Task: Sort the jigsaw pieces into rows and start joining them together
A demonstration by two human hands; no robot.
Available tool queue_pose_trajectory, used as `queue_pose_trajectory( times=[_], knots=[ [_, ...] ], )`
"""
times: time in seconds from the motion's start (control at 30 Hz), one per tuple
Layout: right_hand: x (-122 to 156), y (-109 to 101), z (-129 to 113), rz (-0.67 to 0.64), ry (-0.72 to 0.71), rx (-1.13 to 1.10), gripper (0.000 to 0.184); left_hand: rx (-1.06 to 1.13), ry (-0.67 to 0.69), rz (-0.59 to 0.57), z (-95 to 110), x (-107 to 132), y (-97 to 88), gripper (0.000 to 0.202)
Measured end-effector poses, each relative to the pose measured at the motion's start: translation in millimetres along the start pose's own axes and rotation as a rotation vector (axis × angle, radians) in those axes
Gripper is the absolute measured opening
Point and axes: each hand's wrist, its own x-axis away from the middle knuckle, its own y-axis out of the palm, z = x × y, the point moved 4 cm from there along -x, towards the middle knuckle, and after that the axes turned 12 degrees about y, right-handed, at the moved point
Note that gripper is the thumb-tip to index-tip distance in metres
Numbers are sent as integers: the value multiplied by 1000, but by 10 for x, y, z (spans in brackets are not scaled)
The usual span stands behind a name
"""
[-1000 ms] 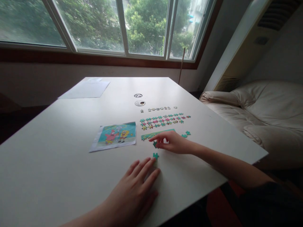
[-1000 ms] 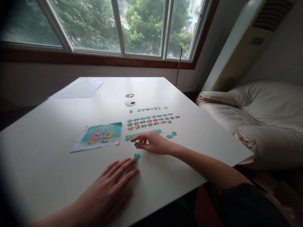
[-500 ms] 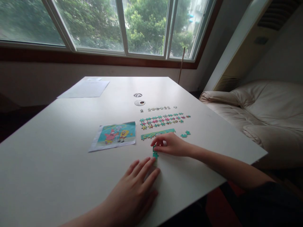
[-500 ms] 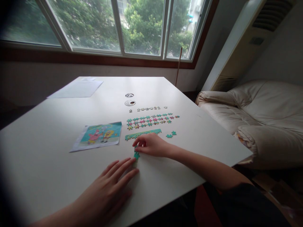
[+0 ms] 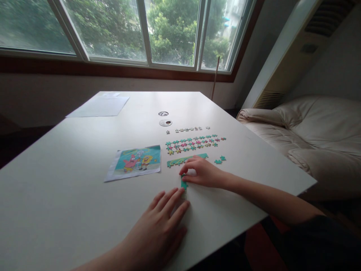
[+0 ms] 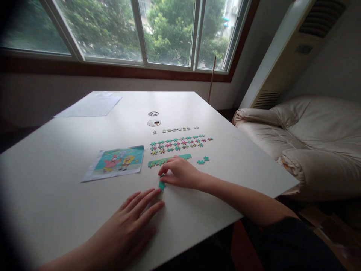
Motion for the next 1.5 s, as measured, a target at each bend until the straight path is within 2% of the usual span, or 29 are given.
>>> queue_pose_trajectory(
  times=[0.13,0.27,0.37,0.47,0.57,0.77,1.07,1.33,1.5],
  knots=[
    [-12,-150,-4,54,-6,-41,14,4,0,-14,-9,16,10,42],
    [-13,-431,144,82,99,-22,15,11,5,-18,-2,12,11,42],
    [20,-602,333,44,140,40,16,17,-22,9,18,-6,2,41],
    [65,-676,481,-46,137,91,16,11,-63,47,27,-15,-10,39],
    [95,-660,509,-145,111,100,16,6,-36,44,26,-11,-8,40],
    [109,-479,371,-308,57,58,27,-26,5,44,4,11,12,42],
    [79,-411,285,-367,92,134,18,-24,7,66,9,1,20,39],
    [79,-378,250,-407,55,60,14,-41,9,51,10,3,21,42],
    [79,-334,195,-446,-9,-79,25,-27,7,50,13,1,22,41]
  ],
)
